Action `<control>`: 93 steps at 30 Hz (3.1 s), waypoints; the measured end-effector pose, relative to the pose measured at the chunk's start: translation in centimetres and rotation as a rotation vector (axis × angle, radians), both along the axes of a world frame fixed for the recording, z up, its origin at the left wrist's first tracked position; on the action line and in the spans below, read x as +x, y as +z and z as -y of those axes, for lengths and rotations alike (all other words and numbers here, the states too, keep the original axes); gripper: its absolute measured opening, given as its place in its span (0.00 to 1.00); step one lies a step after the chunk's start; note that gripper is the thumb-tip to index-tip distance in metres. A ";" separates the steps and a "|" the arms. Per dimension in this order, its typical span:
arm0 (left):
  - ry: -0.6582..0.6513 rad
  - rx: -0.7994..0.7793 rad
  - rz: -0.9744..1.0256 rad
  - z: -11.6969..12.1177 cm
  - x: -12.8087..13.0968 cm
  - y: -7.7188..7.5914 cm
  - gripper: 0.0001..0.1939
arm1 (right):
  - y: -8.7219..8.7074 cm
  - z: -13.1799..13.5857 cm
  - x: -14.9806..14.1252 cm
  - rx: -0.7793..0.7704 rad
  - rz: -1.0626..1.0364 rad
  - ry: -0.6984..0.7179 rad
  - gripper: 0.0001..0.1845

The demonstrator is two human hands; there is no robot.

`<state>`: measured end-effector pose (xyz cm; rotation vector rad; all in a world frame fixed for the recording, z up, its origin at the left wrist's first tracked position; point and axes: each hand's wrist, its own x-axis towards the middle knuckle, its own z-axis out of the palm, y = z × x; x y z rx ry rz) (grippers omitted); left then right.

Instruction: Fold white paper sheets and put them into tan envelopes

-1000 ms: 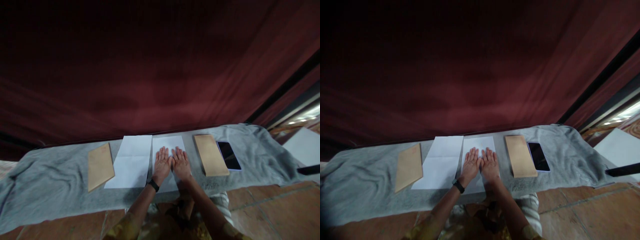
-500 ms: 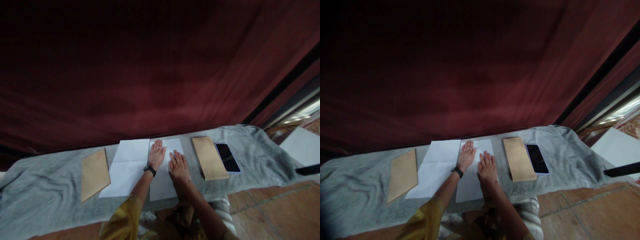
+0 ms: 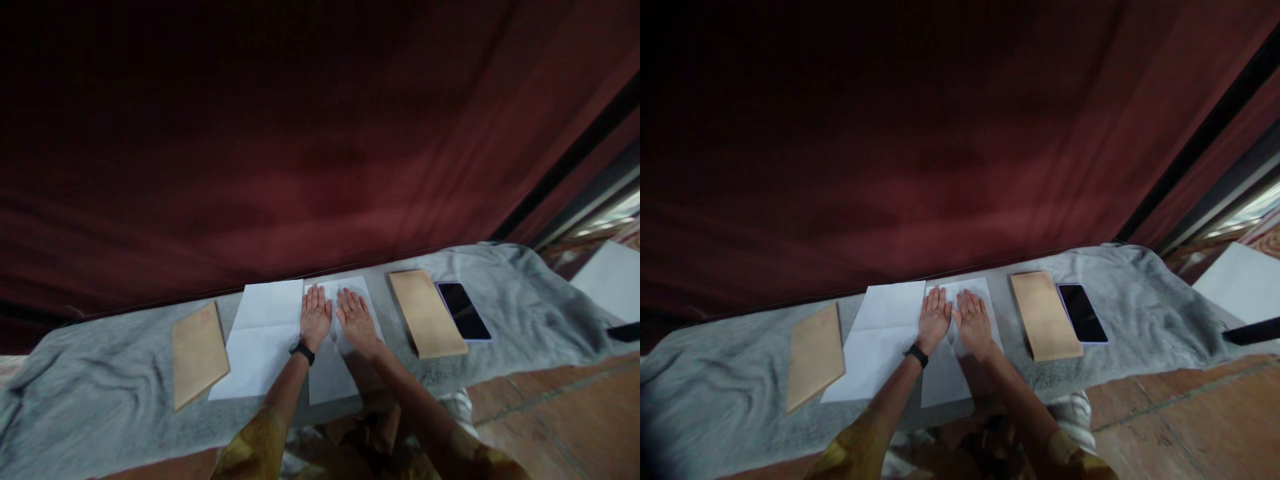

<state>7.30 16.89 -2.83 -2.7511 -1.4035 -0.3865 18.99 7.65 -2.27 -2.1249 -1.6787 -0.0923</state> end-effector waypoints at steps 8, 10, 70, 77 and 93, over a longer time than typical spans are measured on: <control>-0.014 -0.009 0.002 -0.3 -0.2 -0.4 0.30 | -0.6 -4.5 0.4 -0.018 0.019 0.058 0.25; -0.011 -0.005 0.014 -0.3 -0.1 -0.6 0.30 | -1.0 -4.5 1.0 -0.003 0.033 0.059 0.25; -0.138 0.019 0.009 14.9 -5.8 0.3 0.33 | -2.3 8.2 0.7 -0.013 0.104 -0.143 0.32; -0.045 0.008 -0.009 15.3 -8.1 0.5 0.34 | -1.6 8.2 0.8 0.008 0.090 -0.154 0.31; -0.037 -0.019 0.011 15.5 -8.5 0.4 0.35 | -1.5 14.0 -1.9 -0.012 0.118 -0.005 0.29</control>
